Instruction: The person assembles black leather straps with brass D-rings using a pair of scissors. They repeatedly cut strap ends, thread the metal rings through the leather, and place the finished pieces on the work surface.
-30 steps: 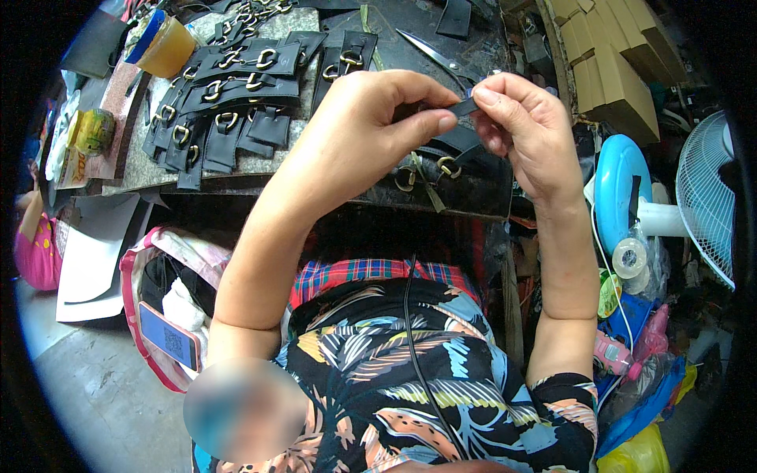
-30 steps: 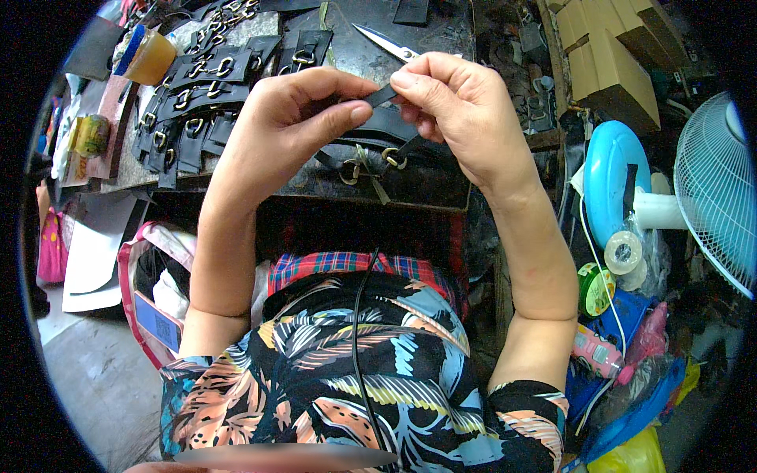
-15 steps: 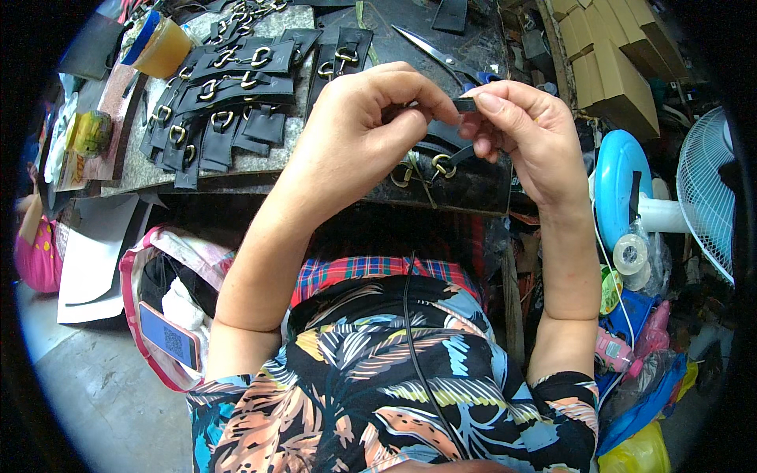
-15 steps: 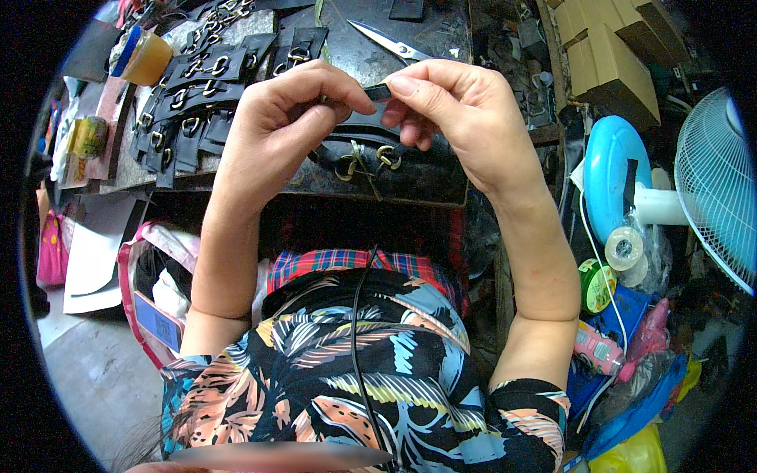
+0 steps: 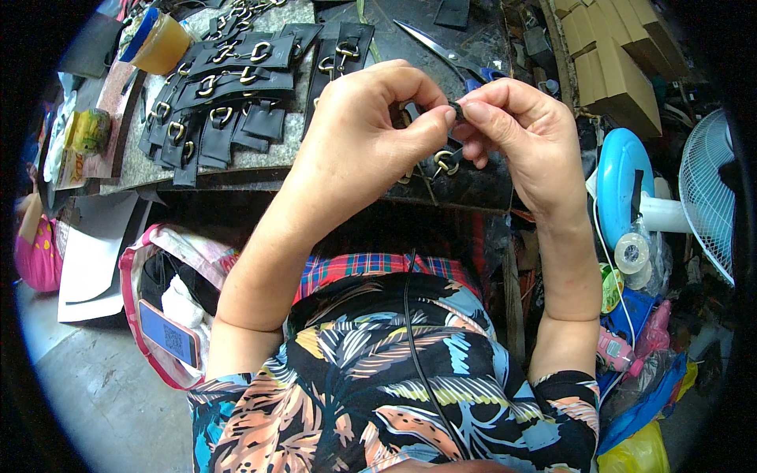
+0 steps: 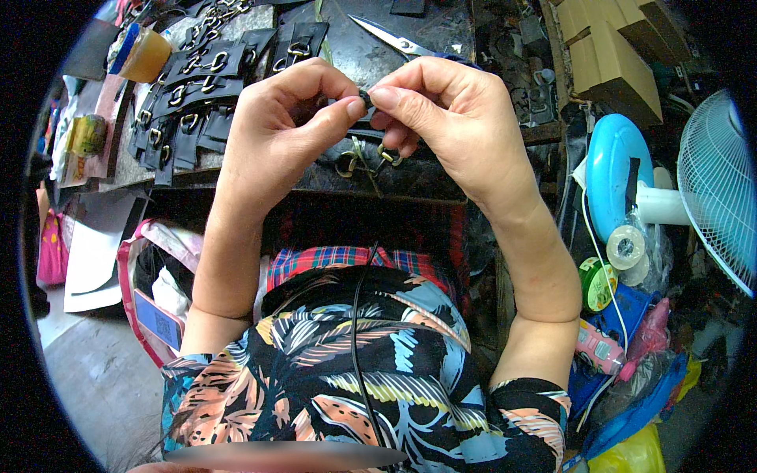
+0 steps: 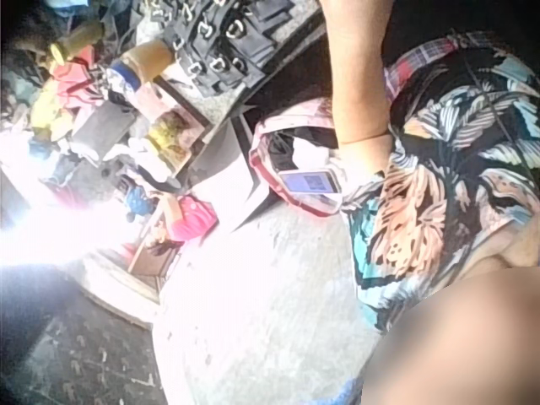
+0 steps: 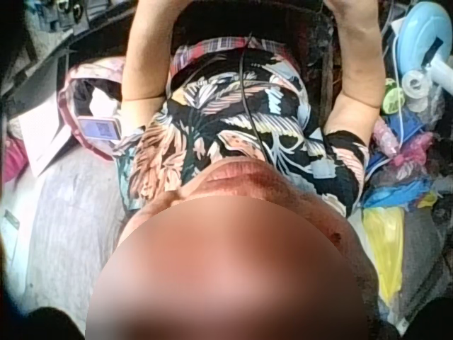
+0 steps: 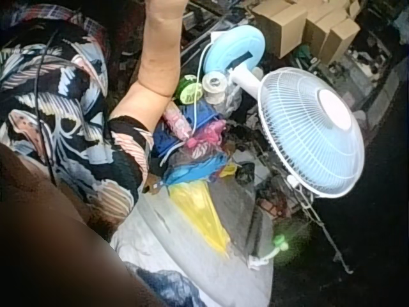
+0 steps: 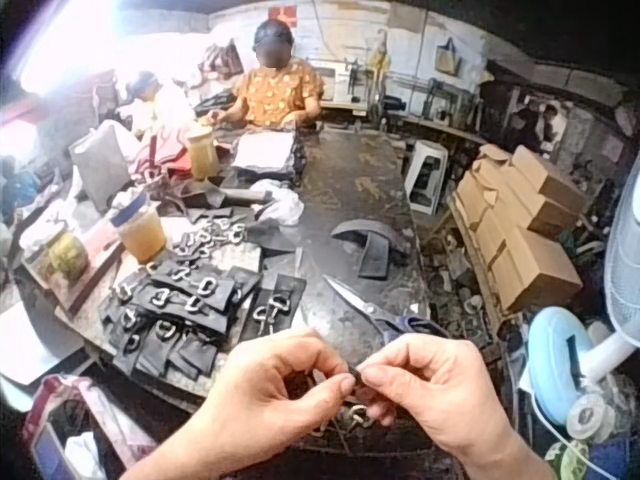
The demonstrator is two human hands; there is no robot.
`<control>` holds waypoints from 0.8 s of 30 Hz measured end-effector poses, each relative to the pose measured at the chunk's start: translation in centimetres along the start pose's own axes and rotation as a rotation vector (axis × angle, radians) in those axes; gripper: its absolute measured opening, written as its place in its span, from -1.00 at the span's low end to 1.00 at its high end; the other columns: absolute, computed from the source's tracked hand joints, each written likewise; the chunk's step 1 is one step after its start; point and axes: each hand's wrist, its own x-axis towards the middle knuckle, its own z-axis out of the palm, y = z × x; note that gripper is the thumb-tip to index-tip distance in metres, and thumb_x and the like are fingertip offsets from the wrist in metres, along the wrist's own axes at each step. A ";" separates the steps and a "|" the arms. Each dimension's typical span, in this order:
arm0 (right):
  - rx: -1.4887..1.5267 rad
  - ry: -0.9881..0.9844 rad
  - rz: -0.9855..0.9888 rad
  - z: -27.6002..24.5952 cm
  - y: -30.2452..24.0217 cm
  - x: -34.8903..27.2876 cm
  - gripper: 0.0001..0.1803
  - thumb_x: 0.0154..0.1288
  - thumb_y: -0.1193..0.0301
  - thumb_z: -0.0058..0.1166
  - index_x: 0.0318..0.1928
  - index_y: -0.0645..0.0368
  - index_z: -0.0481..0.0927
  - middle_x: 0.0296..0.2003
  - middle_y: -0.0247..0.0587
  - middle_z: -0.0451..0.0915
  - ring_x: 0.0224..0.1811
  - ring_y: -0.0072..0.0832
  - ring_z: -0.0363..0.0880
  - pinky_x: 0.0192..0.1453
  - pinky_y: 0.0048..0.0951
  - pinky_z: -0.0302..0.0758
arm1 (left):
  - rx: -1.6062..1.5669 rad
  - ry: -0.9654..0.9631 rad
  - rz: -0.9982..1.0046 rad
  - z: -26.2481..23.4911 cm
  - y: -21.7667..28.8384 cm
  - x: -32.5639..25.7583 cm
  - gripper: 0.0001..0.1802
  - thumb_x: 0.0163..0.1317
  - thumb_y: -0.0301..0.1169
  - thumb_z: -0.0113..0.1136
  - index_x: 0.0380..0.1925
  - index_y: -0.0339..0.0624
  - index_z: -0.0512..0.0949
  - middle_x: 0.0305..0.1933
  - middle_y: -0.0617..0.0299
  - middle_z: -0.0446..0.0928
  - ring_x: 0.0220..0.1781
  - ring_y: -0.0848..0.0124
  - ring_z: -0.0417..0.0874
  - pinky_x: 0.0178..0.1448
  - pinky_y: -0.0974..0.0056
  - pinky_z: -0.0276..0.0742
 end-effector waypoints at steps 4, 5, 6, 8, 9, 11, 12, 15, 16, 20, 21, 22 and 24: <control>-0.118 0.022 -0.064 0.5 -0.2 -0.2 -0.83 0.48 0.39 0.21 -0.11 0.25 0.70 -0.34 -0.25 0.73 -0.40 -0.63 0.66 -0.33 -0.61 0.57 | 0.007 0.018 0.003 0.2 0.1 -0.3 -0.89 0.25 -0.49 0.31 -0.33 -0.34 0.64 -0.41 0.34 0.58 -0.38 0.65 0.50 -0.29 0.47 0.42; -0.128 0.010 -0.102 0.6 -0.3 -0.2 -0.83 0.48 0.39 0.20 -0.11 0.25 0.70 -0.34 -0.25 0.73 -0.40 -0.63 0.66 -0.32 -0.61 0.57 | 0.013 0.015 0.023 0.3 0.1 -0.3 -0.93 0.30 -0.53 0.29 -0.32 -0.33 0.62 -0.37 0.42 0.55 -0.31 0.70 0.48 -0.24 0.52 0.39; -0.148 0.025 -0.069 0.6 -0.3 -0.1 -0.83 0.49 0.39 0.19 -0.11 0.25 0.70 -0.36 -0.28 0.71 -0.41 -0.65 0.63 -0.32 -0.62 0.55 | 0.009 0.010 0.017 0.3 0.2 -0.3 -0.93 0.28 -0.54 0.29 -0.32 -0.34 0.61 -0.37 0.41 0.56 -0.31 0.70 0.48 -0.24 0.52 0.39; -0.105 0.017 -0.041 0.7 -0.3 0.0 -0.83 0.49 0.39 0.17 -0.11 0.25 0.68 -0.38 -0.34 0.67 -0.42 -0.68 0.58 -0.31 -0.64 0.51 | 0.001 -0.001 0.003 0.4 0.2 -0.4 -0.95 0.26 -0.56 0.28 -0.34 -0.34 0.61 -0.37 0.40 0.56 -0.32 0.69 0.48 -0.24 0.51 0.40; -0.116 0.008 -0.032 0.7 -0.3 0.1 -0.83 0.49 0.39 0.16 -0.11 0.24 0.67 -0.39 -0.37 0.64 -0.42 -0.70 0.56 -0.31 -0.64 0.49 | 0.011 -0.007 -0.001 0.5 0.2 -0.5 -0.95 0.26 -0.57 0.27 -0.34 -0.35 0.61 -0.35 0.39 0.57 -0.31 0.69 0.48 -0.23 0.51 0.41; -0.116 -0.009 -0.039 0.8 -0.1 0.2 -0.84 0.49 0.39 0.15 -0.10 0.23 0.65 -0.41 -0.44 0.59 -0.42 -0.73 0.51 -0.30 -0.66 0.45 | 0.009 -0.014 0.013 0.6 0.1 -0.6 -0.97 0.24 -0.59 0.25 -0.36 -0.36 0.61 -0.32 0.37 0.59 -0.30 0.69 0.50 -0.22 0.52 0.42; -0.232 -0.008 -0.071 0.9 0.0 0.3 -0.83 0.51 0.38 0.15 -0.07 0.22 0.64 -0.39 -0.48 0.57 -0.39 -0.76 0.48 -0.28 -0.68 0.43 | 0.042 -0.003 -0.007 0.6 0.1 -0.6 -0.97 0.24 -0.59 0.25 -0.37 -0.36 0.61 -0.31 0.36 0.60 -0.30 0.68 0.51 -0.22 0.52 0.42; -0.485 -0.053 -0.227 0.4 -0.4 0.7 -0.82 0.54 0.37 0.12 -0.05 0.23 0.65 -0.34 -0.46 0.59 -0.35 -0.77 0.49 -0.26 -0.68 0.44 | -0.036 0.041 -0.026 0.6 -0.2 -0.5 -0.96 0.23 -0.58 0.25 -0.38 -0.36 0.61 -0.32 0.35 0.61 -0.31 0.67 0.53 -0.22 0.51 0.43; -0.478 -0.109 -0.213 -0.1 -0.7 0.8 -0.79 0.56 0.36 0.11 -0.02 0.24 0.66 -0.31 -0.44 0.60 -0.34 -0.76 0.48 -0.26 -0.68 0.43 | -0.139 0.054 -0.048 0.4 -0.4 -0.3 -0.95 0.24 -0.57 0.26 -0.38 -0.36 0.62 -0.33 0.35 0.62 -0.32 0.66 0.53 -0.22 0.51 0.43; -0.452 -0.069 -0.218 -2.1 -1.7 1.3 -0.79 0.55 0.38 0.11 -0.05 0.26 0.70 -0.27 -0.41 0.63 -0.23 -0.68 0.54 -0.13 -0.58 0.48 | -0.308 0.093 -0.145 -0.1 -0.7 0.1 -0.91 0.30 -0.48 0.30 -0.30 -0.29 0.69 -0.33 0.38 0.64 -0.46 0.72 0.44 -0.39 0.55 0.31; -0.600 -0.036 -0.282 -2.5 -1.7 1.5 -0.78 0.53 0.38 0.12 -0.06 0.28 0.69 -0.27 -0.40 0.63 -0.23 -0.66 0.54 -0.13 -0.56 0.49 | -0.327 0.099 -0.180 -0.2 -0.7 0.1 -0.90 0.31 -0.46 0.30 -0.29 -0.28 0.70 -0.32 0.38 0.64 -0.49 0.73 0.42 -0.43 0.56 0.27; -0.718 -0.007 -0.345 -2.8 -1.7 1.7 -0.78 0.52 0.37 0.13 -0.06 0.30 0.69 -0.27 -0.38 0.63 -0.23 -0.65 0.54 -0.13 -0.54 0.49 | -0.349 0.075 -0.152 -0.3 -0.8 0.3 -0.87 0.31 -0.46 0.32 -0.18 -0.25 0.70 -0.28 0.37 0.66 -0.54 0.77 0.35 -0.50 0.58 0.19; -0.980 0.060 -0.382 -3.7 -1.8 2.1 -0.78 0.46 0.38 0.17 -0.08 0.31 0.67 -0.25 -0.29 0.65 -0.24 -0.54 0.59 -0.12 -0.49 0.50 | -0.373 0.101 -0.135 -0.4 -0.9 0.3 -0.84 0.29 -0.48 0.33 -0.17 -0.30 0.69 -0.25 0.35 0.66 -0.39 0.71 0.48 -0.34 0.55 0.36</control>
